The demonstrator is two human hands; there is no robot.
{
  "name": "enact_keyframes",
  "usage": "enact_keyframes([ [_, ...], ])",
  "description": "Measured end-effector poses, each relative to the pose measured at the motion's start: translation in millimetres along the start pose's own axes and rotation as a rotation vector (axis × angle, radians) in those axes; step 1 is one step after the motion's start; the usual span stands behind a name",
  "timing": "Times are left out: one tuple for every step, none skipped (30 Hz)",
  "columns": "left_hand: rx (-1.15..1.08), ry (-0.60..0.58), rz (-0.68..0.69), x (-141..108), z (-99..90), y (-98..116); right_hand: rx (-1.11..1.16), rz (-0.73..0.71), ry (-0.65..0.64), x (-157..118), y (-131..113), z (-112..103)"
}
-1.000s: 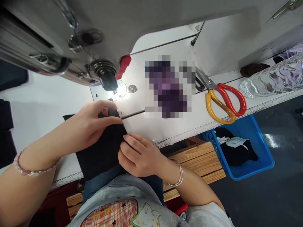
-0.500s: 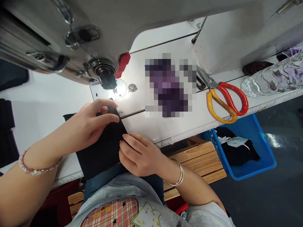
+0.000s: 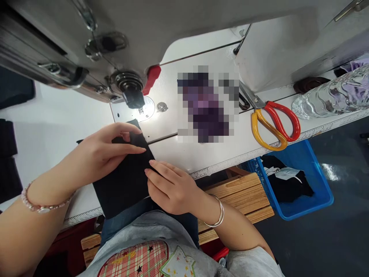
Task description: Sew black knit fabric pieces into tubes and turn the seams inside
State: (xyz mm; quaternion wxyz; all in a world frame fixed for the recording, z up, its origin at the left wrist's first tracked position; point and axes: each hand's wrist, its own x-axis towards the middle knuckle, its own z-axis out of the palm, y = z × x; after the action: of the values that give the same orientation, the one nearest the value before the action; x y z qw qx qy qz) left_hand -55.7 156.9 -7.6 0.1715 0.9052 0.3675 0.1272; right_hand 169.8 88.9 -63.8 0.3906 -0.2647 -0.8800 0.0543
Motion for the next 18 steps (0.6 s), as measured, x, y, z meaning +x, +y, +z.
enact_keyframes([
  [0.038, 0.014, -0.002, -3.1, 2.4, 3.0, 0.009, 0.015, -0.007, 0.3, 0.4, -1.1],
  [0.088, 0.037, -0.008, -6.6, 5.9, 7.0, 0.015, 0.027, -0.012, 0.6, 0.8, -2.3],
  [0.143, 0.059, -0.017, -10.4, 10.2, 11.8, 0.018, 0.035, -0.016, 0.8, 1.1, -3.4],
  [0.192, 0.093, -0.027, -14.2, 15.0, 16.6, 0.018, 0.037, -0.018, 1.0, 1.2, -4.2],
  [0.238, 0.131, -0.037, -17.7, 19.8, 20.6, 0.016, 0.034, -0.018, 1.1, 0.8, -4.8],
  [0.265, 0.139, -0.042, -20.6, 23.8, 23.2, 0.012, 0.029, -0.016, 1.2, -0.2, -4.9],
  [0.28, 0.138, -0.034, -22.8, 26.7, 23.8, 0.004, 0.027, -0.013, 1.3, -1.9, -4.5],
  [0.282, 0.129, -0.014, -24.1, 28.1, 22.2, -0.006, 0.026, -0.013, 1.6, -4.4, -3.7],
  [0.269, 0.112, 0.02, -24.7, 28.0, 18.6, -0.02, 0.023, -0.018, 1.9, -7.5, -2.4],
  [0.246, 0.09, 0.065, -24.6, 26.5, 13.5, -0.037, 0.019, -0.026, 2.5, -11.0, -0.8],
  [0.214, 0.071, 0.119, -24.0, 24.1, 7.9, -0.055, 0.013, -0.036, 3.2, -14.6, 1.0],
  [0.18, 0.046, 0.169, -23.2, 21.4, 2.6, -0.072, 0.006, -0.047, 4.2, -17.7, 2.7],
  [0.15, 0.019, 0.197, -22.3, 18.7, -1.6, -0.087, 0.001, -0.057, 5.4, -20.1, 4.2],
  [0.133, 0.004, 0.202, -21.5, 16.6, -4.0, -0.096, -0.004, -0.065, 6.7, -21.4, 5.3],
  [0.126, -0.001, 0.19, -20.8, 15.3, -4.4, -0.1, -0.011, -0.072, 7.9, -21.5, 6.0],
  [0.128, 0.006, 0.167, -20.5, 14.8, -2.9, -0.101, -0.024, -0.08, 9.0, -20.6, 6.1],
  [0.135, 0.023, 0.139, -20.4, 15.0, 0.0, -0.1, -0.041, -0.087, 9.8, -18.7, 5.9],
  [0.141, 0.045, 0.115, -20.5, 15.8, 3.6, -0.097, -0.059, -0.092, 10.2, -16.3, 5.5],
])
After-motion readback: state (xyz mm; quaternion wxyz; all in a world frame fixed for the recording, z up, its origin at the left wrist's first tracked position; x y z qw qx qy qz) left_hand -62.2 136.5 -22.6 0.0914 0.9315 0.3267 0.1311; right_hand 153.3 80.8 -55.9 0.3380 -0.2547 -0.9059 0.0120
